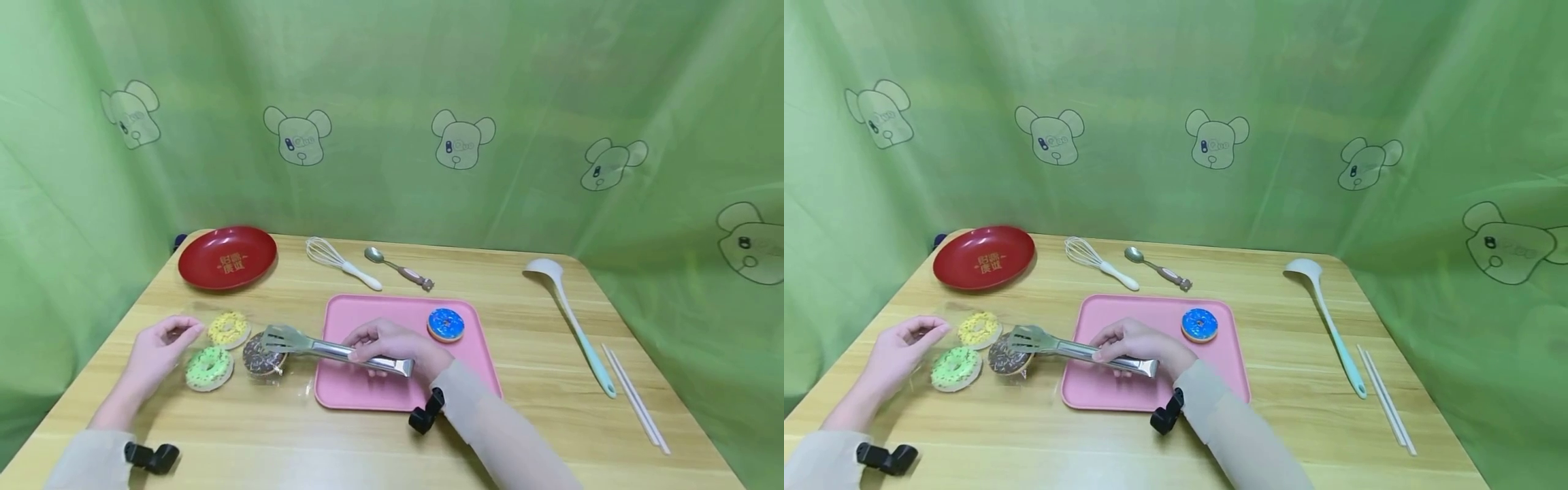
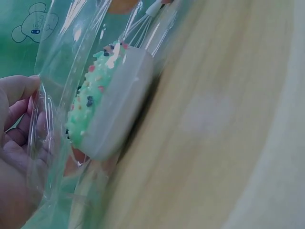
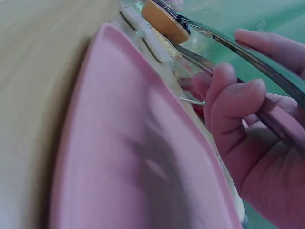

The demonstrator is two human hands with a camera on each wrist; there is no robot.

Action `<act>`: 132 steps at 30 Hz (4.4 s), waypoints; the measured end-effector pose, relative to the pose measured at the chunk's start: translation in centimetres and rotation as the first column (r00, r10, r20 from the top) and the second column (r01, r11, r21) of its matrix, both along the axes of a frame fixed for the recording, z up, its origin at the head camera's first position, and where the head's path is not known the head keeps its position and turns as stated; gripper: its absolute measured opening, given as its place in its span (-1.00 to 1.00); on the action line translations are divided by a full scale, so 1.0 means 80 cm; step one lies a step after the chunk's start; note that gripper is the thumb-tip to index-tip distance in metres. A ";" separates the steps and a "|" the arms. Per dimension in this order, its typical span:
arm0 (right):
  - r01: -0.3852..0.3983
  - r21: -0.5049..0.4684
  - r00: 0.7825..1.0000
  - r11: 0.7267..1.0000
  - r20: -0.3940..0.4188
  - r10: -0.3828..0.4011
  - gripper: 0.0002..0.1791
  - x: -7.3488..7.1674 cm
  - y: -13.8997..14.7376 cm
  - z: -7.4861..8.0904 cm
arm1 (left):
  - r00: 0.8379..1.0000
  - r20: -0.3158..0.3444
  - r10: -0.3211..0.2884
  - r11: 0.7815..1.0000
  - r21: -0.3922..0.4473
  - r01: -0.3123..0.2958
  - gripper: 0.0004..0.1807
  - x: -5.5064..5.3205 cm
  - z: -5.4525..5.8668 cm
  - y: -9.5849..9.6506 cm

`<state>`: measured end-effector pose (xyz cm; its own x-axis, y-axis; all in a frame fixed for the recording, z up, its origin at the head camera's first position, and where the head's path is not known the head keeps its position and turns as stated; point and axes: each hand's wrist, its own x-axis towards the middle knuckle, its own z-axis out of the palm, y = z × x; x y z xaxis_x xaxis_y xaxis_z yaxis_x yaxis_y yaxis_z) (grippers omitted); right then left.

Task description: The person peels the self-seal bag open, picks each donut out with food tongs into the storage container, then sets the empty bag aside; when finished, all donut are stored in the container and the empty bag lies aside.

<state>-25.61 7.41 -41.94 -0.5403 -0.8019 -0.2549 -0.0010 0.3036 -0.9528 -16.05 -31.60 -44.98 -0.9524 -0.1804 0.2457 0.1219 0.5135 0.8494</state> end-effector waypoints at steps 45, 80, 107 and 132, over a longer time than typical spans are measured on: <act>0.483 0.044 0.850 0.874 -0.265 -0.456 -0.51 0.059 0.197 -0.007 | 0.999 -0.006 0.040 0.999 -0.007 -0.040 -0.63 0.003 0.010 0.004; 0.479 -0.069 0.838 0.875 -0.262 -0.479 -0.53 0.078 0.176 0.036 | 0.999 -0.003 0.048 0.999 0.007 -0.048 -0.67 0.007 0.005 0.000; 0.219 0.045 0.937 0.975 -0.287 -0.197 -0.71 0.056 0.003 -0.011 | 0.997 -0.071 0.028 0.999 0.031 -0.026 -0.67 0.003 0.004 0.010; 0.247 0.046 0.963 0.968 -0.120 -0.240 -0.73 0.028 -0.100 -0.022 | 0.988 -0.138 0.064 0.997 -0.037 -0.070 -0.71 0.003 -0.003 0.014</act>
<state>-23.37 -0.57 -43.68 -0.7451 -0.6278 -0.2253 -0.0261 0.3650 -0.9307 -15.81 -30.47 -45.19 -0.8955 -0.2299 0.3811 0.1991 0.5589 0.8050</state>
